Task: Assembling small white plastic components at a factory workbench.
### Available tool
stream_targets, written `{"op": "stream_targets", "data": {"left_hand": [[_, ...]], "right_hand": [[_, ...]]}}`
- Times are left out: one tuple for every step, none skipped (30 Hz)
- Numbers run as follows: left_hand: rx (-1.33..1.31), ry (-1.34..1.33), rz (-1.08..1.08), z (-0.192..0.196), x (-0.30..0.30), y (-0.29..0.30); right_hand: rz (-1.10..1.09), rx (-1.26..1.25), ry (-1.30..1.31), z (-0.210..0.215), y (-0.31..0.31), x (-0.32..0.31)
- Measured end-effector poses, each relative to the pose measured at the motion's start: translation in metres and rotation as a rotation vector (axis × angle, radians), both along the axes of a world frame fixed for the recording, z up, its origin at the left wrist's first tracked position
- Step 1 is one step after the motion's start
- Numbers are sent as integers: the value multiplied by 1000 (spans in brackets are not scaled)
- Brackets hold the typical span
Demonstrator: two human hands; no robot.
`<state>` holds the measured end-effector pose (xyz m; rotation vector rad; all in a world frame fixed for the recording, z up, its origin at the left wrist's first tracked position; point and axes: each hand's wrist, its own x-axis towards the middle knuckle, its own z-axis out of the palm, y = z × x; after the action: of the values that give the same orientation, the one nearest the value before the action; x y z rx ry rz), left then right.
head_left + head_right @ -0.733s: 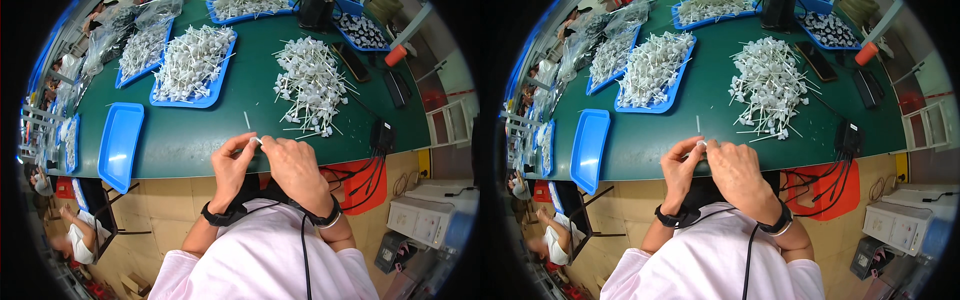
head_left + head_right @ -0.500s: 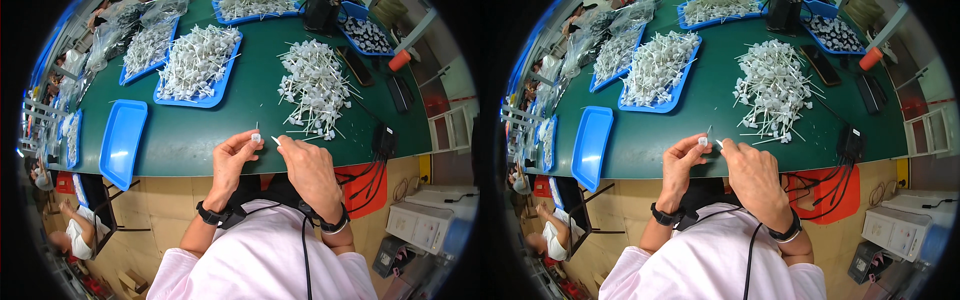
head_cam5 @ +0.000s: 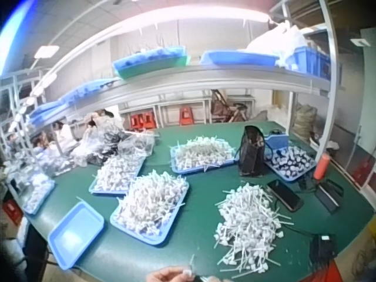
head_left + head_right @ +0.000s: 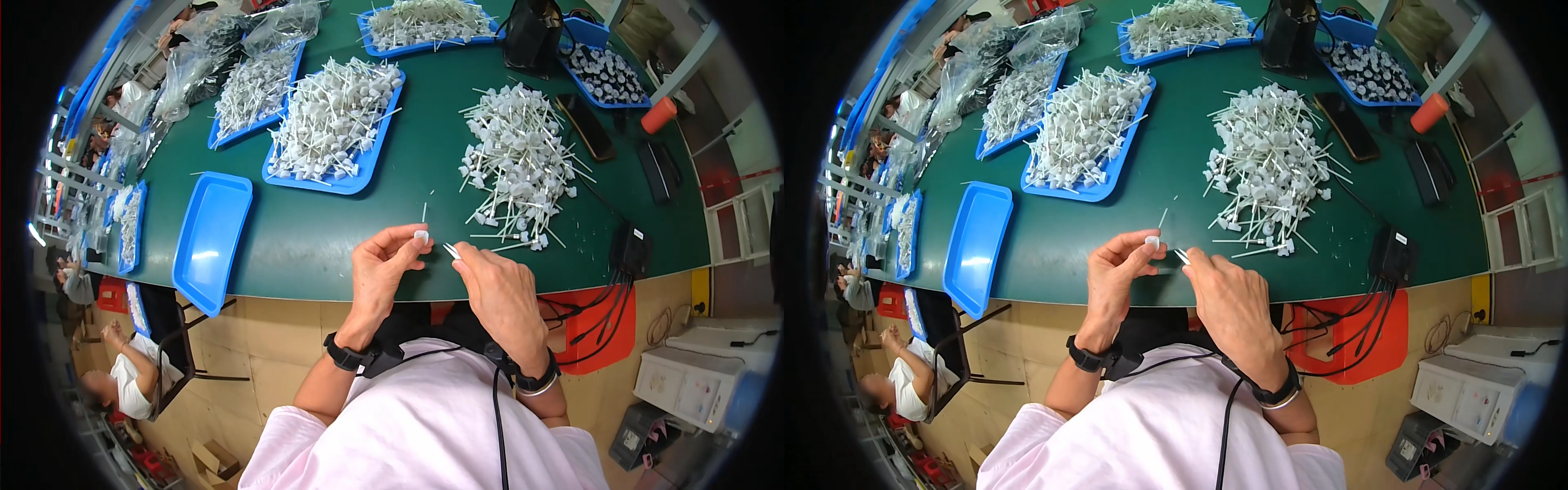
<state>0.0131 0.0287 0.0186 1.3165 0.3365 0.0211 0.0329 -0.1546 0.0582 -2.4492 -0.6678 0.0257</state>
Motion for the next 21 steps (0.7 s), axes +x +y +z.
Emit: {"op": "stream_targets", "data": {"left_hand": [[4, -2, 4, 0, 1, 0], [10, -4, 5, -1, 2, 0], [15, -6, 6, -2, 3, 1], [21, -9, 7, -2, 4, 1], [25, -14, 11, -1, 4, 1], [30, -20, 17, 0, 5, 1], [34, -26, 23, 0, 4, 1], [54, -23, 25, 2, 7, 2], [74, -21, 29, 2, 8, 3], [93, -18, 33, 2, 8, 5], [139, -23, 46, 3, 13, 10], [267, -113, 83, 6, 19, 19], [394, -201, 121, 13, 27, 31], [579, -297, 191, 22, 37, 44], [792, -405, 267, 27, 52, 63], [1035, -389, 291, 45, 66, 75], [1236, -523, 376, 50, 82, 93], [1425, -661, 451, 45, 103, 111], [1449, -680, 429, 41, 123, 124], [1540, -687, 415, 37, 139, 140], [1621, -686, 400, 28, 150, 154]], "right_hand": [[-2, 4, -1, -1, -1, 1], [-4, 8, 0, -1, -1, 1], [-4, 16, 2, -2, -2, 2], [-5, 23, 4, -3, -3, 2], [-8, 29, 8, -4, -3, 2], [-8, 31, 5, -4, -3, 2], [-8, 32, 1, -4, -2, 2], [0, 37, -16, -4, -1, 6], [1, 45, -3, -4, -1, 6], [2, 52, 11, -6, -5, 2], [10, 68, 5, -7, -6, 3], [-3, 80, 6, -4, -8, 0], [-20, 91, 39, -2, -9, 0], [-23, 75, 48, -1, -12, -1], [-31, 59, 60, 1, -13, -1], [-34, 55, 63, 2, -15, -1], [-24, 53, 72, 3, -15, -3], [-26, 43, 82, 3, -16, -5], [-15, 63, 47, 1, -17, -7], [1, 87, 16, 0, -17, -9], [12, 108, -12, -2, -19, -12]]}}
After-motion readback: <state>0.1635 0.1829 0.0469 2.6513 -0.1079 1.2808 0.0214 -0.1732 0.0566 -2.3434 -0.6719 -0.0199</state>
